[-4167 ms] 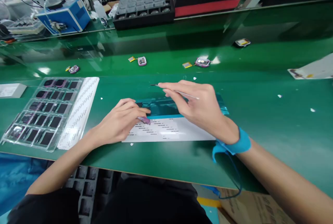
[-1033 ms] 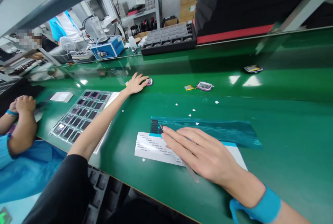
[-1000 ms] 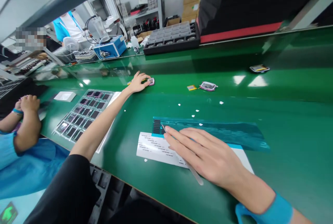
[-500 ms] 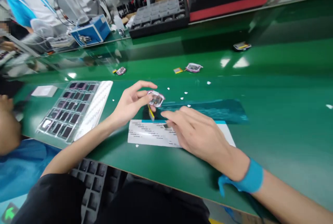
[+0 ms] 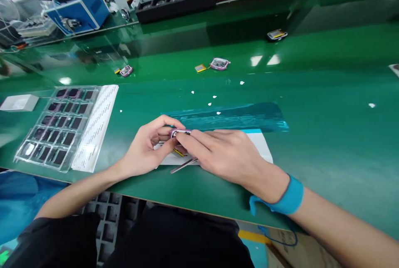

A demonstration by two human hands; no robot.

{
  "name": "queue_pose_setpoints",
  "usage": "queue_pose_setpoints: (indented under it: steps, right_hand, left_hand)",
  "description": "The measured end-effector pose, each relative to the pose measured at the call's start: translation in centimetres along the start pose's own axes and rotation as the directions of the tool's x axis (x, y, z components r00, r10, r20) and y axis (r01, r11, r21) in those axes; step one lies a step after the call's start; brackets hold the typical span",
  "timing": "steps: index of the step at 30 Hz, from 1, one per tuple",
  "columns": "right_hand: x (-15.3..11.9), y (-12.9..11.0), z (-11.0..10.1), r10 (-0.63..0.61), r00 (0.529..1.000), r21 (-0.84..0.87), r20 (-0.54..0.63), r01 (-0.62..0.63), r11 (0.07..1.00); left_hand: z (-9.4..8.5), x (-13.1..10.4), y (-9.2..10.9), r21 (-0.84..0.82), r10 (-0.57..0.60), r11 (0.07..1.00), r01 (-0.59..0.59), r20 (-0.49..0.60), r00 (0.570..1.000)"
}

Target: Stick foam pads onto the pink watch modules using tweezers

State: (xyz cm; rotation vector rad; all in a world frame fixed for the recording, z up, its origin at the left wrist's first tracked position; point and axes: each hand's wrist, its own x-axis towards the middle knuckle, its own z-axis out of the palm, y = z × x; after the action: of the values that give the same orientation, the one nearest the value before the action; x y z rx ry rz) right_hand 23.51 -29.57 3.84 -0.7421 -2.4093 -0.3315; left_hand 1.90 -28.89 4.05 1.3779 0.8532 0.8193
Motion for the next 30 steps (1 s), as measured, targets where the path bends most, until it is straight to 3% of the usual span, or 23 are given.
queue_pose_setpoints:
  steps: [6, 12, 20, 25, 30]
  right_hand:
    - [-0.1, -0.1, 0.2, 0.183, 0.978, 0.065, -0.097, -0.177, 0.982]
    - [-0.2, 0.1, 0.2, 0.312, 0.950, 0.161, 0.019, -0.310, 0.937]
    - [0.0, -0.4, 0.1, 0.290, 0.957, 0.255, 0.015, -0.284, 0.924]
    - [-0.3, -0.4, 0.2, 0.267, 0.963, 0.189, 0.049, -0.271, 0.944]
    - [-1.0, -0.3, 0.1, 0.215, 0.977, 0.171, -0.011, -0.210, 0.963]
  left_hand:
    - [-0.2, 0.2, 0.1, -0.095, -0.052, 0.995, 0.044, -0.080, 0.995]
    - [0.1, 0.1, -0.5, -0.128, -0.056, 0.991, 0.039, -0.132, 0.990]
    - [0.2, -0.1, -0.6, -0.120, -0.053, 0.992, 0.035, -0.150, 0.987]
    - [0.4, -0.3, -0.4, -0.035, 0.009, 0.999, -0.016, -0.190, 0.982]
    - [0.7, -0.9, 0.5, 0.018, 0.043, 0.999, -0.040, -0.219, 0.975]
